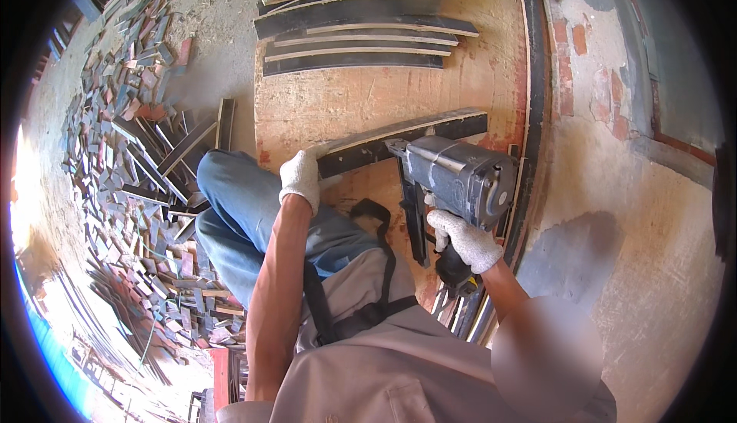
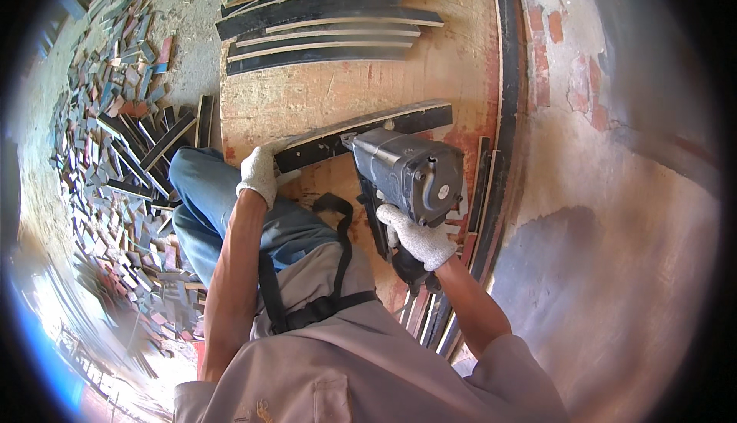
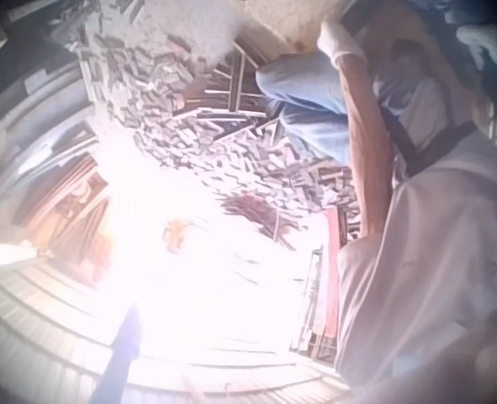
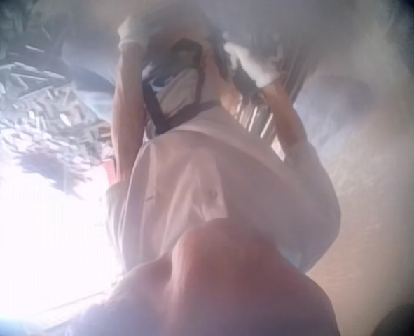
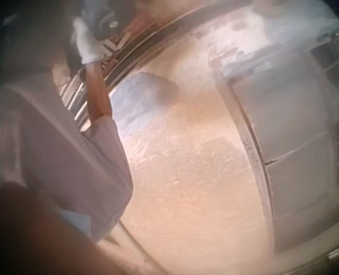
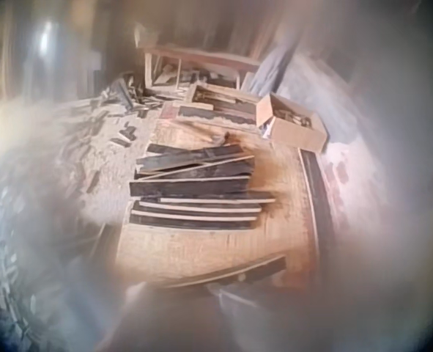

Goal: The person sits on the floor and repeatedly places thin wooden planks onto a larger wooden board, then uses a nail gun to fasten them in place. The person handles the planks one at a time, aligning them before nailing.

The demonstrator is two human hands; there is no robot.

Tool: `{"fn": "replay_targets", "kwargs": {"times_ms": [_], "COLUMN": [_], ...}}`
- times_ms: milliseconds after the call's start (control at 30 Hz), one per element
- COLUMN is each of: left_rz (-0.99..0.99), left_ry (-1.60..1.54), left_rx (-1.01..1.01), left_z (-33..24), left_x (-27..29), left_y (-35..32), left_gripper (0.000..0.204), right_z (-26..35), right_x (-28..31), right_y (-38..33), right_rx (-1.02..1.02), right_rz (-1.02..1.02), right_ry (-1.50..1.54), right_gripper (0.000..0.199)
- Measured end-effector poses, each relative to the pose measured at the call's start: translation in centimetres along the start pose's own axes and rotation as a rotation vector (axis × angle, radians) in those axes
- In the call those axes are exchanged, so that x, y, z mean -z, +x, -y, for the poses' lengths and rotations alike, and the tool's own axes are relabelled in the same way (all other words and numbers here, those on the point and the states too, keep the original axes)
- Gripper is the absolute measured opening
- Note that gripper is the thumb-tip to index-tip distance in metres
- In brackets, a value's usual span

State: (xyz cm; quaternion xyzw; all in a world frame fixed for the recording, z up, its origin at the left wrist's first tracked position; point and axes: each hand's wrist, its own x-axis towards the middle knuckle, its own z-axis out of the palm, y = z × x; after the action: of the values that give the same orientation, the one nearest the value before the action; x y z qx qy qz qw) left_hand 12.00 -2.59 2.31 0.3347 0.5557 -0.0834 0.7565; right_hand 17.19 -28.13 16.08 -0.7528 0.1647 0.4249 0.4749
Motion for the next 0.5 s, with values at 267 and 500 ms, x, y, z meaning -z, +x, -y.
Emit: {"fn": "replay_targets", "kwargs": {"times_ms": [267, 500], "left_rz": [0.005, 0.059], "left_ry": [-0.077, 0.028], "left_rx": [0.076, 0.011], "left_z": [1.2, 2.3], "left_x": [-2.4, -2.0], "left_y": [-0.6, 1.0], "left_gripper": [0.024, 0.025], "right_z": [-2.9, -4.7], "right_x": [0.4, 0.4], "right_y": [0.5, 1.2], "right_rx": [0.144, 0.326], "right_rz": [0.063, 0.013], "right_ry": [-0.227, -0.241], "right_gripper": [0.013, 0.008]}}
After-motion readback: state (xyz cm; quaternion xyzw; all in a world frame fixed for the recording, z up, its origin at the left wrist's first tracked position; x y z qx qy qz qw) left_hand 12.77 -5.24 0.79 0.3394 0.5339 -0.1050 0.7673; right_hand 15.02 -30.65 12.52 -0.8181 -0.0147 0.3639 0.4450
